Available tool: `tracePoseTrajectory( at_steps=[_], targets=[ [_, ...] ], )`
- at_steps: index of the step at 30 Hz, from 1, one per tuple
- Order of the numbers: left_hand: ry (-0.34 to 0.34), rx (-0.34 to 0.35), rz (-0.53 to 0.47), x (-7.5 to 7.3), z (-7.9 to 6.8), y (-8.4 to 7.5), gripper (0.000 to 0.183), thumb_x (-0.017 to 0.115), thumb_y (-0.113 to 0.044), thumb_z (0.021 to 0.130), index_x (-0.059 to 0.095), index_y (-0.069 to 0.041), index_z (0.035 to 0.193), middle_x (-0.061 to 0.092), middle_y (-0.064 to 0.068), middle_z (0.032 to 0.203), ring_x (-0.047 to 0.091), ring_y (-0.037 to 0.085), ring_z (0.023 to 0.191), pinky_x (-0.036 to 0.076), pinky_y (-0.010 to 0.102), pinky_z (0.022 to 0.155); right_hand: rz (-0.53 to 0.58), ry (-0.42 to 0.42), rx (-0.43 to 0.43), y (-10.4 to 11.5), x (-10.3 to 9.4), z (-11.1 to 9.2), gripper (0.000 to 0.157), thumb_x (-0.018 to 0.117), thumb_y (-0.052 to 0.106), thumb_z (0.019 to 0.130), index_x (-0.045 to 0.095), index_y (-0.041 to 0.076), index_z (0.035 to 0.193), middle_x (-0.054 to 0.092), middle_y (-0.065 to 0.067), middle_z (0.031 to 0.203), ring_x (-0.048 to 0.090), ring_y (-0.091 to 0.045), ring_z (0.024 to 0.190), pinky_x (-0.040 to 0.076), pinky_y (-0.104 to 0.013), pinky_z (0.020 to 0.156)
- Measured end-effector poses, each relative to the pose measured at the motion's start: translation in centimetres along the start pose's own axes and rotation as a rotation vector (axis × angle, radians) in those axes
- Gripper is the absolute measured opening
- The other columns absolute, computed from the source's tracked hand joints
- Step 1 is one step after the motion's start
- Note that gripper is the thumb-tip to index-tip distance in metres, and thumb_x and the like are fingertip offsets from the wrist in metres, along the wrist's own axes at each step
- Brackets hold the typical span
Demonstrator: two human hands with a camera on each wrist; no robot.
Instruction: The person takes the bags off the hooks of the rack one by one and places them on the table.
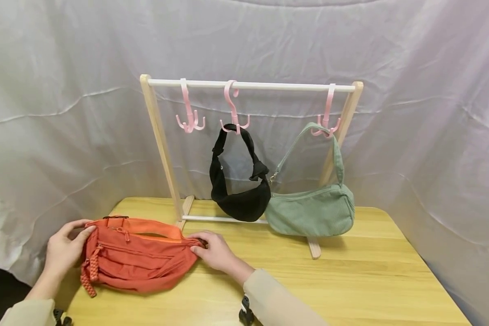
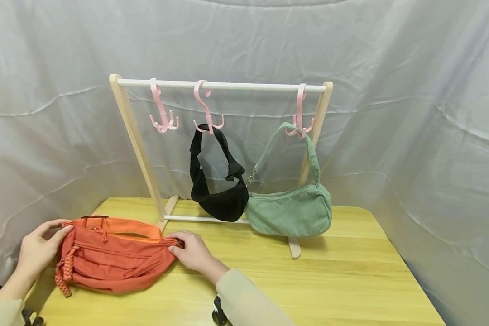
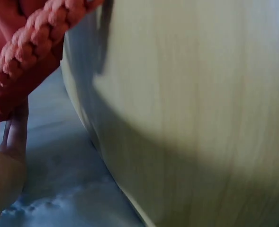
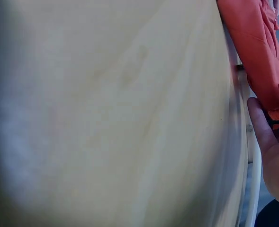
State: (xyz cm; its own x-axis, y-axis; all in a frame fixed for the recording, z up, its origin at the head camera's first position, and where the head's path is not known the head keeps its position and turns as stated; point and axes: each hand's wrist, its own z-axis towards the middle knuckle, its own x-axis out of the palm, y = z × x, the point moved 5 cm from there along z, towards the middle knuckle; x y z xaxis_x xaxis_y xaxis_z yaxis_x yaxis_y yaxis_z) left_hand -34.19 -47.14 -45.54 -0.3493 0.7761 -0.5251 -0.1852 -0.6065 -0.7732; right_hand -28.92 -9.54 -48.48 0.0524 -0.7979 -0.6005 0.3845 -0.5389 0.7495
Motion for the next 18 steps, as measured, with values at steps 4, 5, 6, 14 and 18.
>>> tracePoseTrajectory(
  at_steps=[4,5,6,14,18],
  targets=[
    [0.054,0.033,0.012,0.2,0.4,0.5,0.032,0.067,-0.031,0.089,0.064,-0.006,0.110,0.055,-0.036,0.077,0.052,-0.014,0.068,0.042,0.009,0.056,-0.020,0.027,0.016,-0.5,0.4,0.6,0.029,0.068,0.020,0.088,0.068,0.021,0.117,0.064,0.008,0.117,0.056,-0.002,0.107,0.045,-0.020,0.091],
    [0.065,0.043,0.011,0.3,0.5,0.5,0.032,0.066,-0.030,0.089,0.064,-0.005,0.109,0.055,-0.035,0.077,0.052,-0.014,0.068,0.042,0.009,0.057,-0.023,0.033,0.019,-0.5,0.5,0.7,0.028,0.068,0.021,0.089,0.068,0.022,0.117,0.064,0.008,0.118,0.056,-0.002,0.108,0.045,-0.020,0.092],
    [0.074,0.058,0.015,0.4,0.5,0.5,0.031,0.066,-0.029,0.090,0.064,-0.005,0.109,0.056,-0.033,0.078,0.052,-0.015,0.069,0.041,0.008,0.058,-0.029,0.039,0.020,-0.6,0.5,0.7,0.028,0.068,0.021,0.089,0.068,0.023,0.117,0.064,0.008,0.118,0.056,-0.002,0.108,0.045,-0.020,0.092],
    [0.141,0.124,0.075,0.8,0.7,1.0,0.029,0.065,-0.029,0.091,0.066,-0.005,0.107,0.061,-0.024,0.082,0.048,-0.017,0.075,0.038,0.009,0.062,-0.041,0.072,0.041,-1.1,0.8,1.1,0.028,0.068,0.021,0.089,0.068,0.026,0.116,0.064,0.008,0.117,0.055,-0.001,0.107,0.044,-0.020,0.092],
    [0.173,0.116,0.105,0.9,0.7,1.8,0.030,0.064,-0.030,0.091,0.066,-0.005,0.108,0.063,-0.019,0.081,0.049,-0.014,0.073,0.040,0.012,0.060,-0.044,0.077,0.053,-1.3,1.0,1.2,0.027,0.067,0.022,0.089,0.068,0.025,0.116,0.064,0.008,0.118,0.054,-0.001,0.106,0.044,-0.020,0.091]
  ],
)
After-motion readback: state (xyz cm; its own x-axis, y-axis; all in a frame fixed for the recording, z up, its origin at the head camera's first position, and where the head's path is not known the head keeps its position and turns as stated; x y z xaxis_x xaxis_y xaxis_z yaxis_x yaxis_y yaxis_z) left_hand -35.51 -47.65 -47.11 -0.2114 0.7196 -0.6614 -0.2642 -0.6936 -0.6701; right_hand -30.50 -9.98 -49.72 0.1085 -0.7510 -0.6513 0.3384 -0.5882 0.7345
